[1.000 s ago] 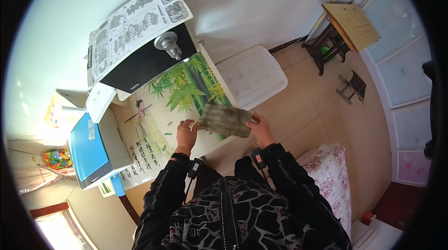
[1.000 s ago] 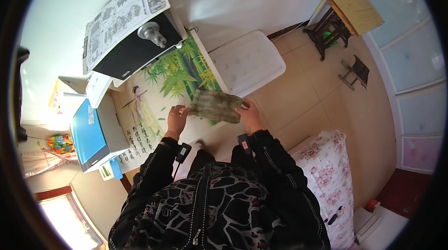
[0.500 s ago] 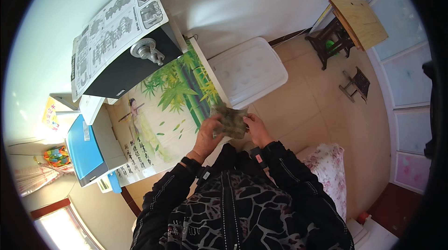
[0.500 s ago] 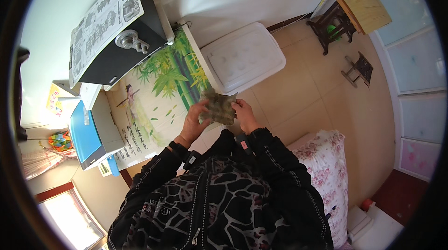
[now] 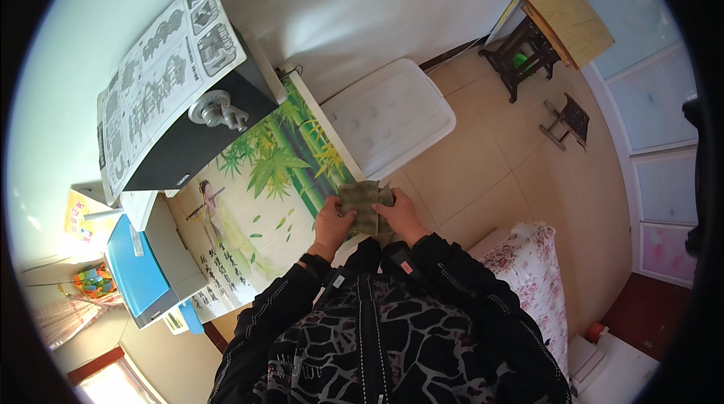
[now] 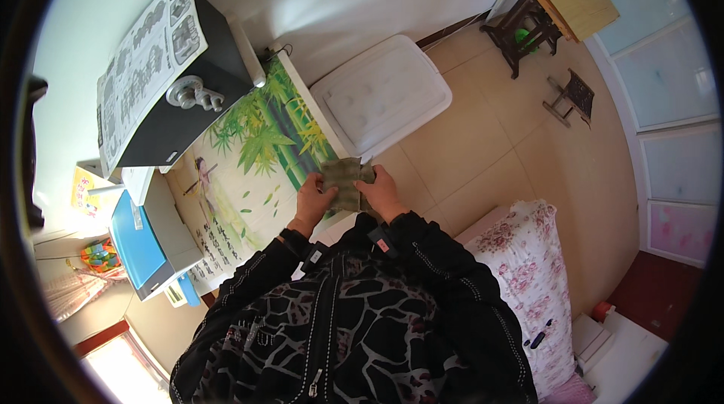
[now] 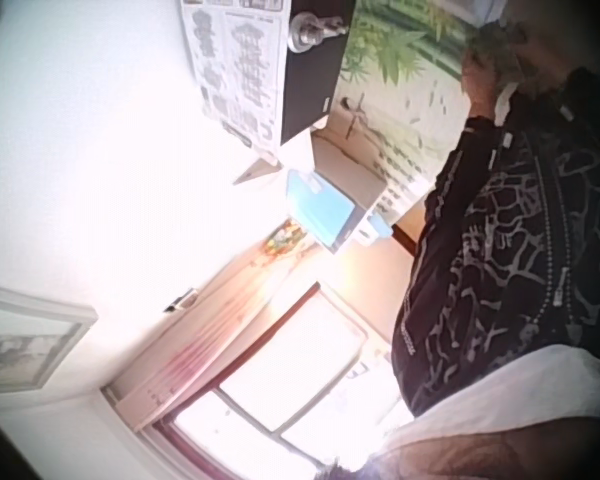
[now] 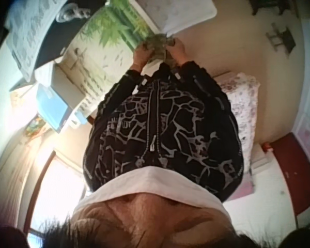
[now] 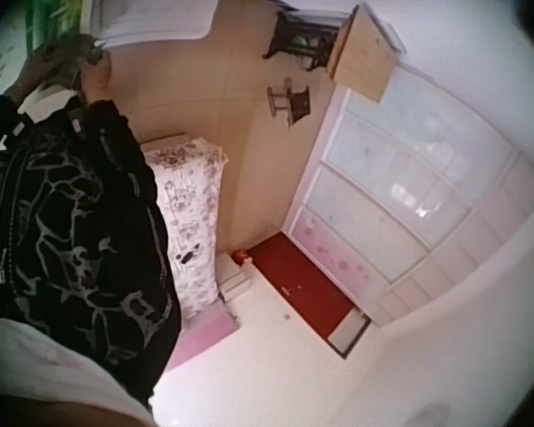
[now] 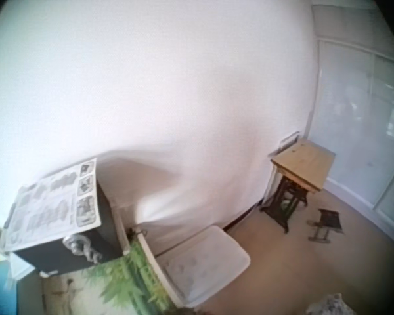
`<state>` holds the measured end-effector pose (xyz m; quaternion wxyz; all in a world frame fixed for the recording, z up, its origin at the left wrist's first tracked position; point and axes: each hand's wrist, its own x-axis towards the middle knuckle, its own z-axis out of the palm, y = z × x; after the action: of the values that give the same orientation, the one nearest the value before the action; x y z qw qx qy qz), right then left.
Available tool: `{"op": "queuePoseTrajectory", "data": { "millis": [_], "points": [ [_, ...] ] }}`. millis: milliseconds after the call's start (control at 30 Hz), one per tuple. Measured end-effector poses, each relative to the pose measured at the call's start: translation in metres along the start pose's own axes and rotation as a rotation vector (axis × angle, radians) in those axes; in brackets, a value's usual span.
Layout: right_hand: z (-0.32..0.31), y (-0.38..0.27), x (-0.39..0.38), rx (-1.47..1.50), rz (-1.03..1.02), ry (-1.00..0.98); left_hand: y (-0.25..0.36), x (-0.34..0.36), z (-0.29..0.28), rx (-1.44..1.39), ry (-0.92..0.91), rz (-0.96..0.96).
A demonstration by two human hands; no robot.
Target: The person wipes the underside and top of a wooden table, then moves to a nearby desk to wipe its surface and a blue printer on top. The person uses a cloth throughout to clean these surfaces.
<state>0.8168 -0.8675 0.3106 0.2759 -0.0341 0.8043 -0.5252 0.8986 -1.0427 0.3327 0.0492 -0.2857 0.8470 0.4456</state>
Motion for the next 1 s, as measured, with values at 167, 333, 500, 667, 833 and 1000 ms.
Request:
{"op": "queuePoseTrajectory", "data": {
  "millis": [167,333,500,667,833,1000],
  "points": [
    [-0.013,-0.003,0.004,0.608,0.232,-0.095,0.031,-0.008,0.005,-0.196,-0.115,0.071],
    [-0.033,-0.014,0.015,0.762,0.361,-0.249,0.045,0.006,0.023,-0.495,-0.377,0.201],
    [-0.051,0.004,0.053,0.808,0.394,-0.368,0.035,0.035,0.009,-0.251,-0.145,0.033],
    [-0.064,0.046,0.089,0.396,0.207,-0.338,0.023,0.059,-0.033,0.505,0.213,0.083],
    [-0.045,0.059,0.07,0.099,0.068,-0.567,0.016,0.062,-0.044,0.515,-0.02,-0.279],
    [-0.035,0.046,0.063,0.084,0.031,-0.695,0.017,0.063,-0.042,0.528,-0.032,-0.289]
  ]
}}
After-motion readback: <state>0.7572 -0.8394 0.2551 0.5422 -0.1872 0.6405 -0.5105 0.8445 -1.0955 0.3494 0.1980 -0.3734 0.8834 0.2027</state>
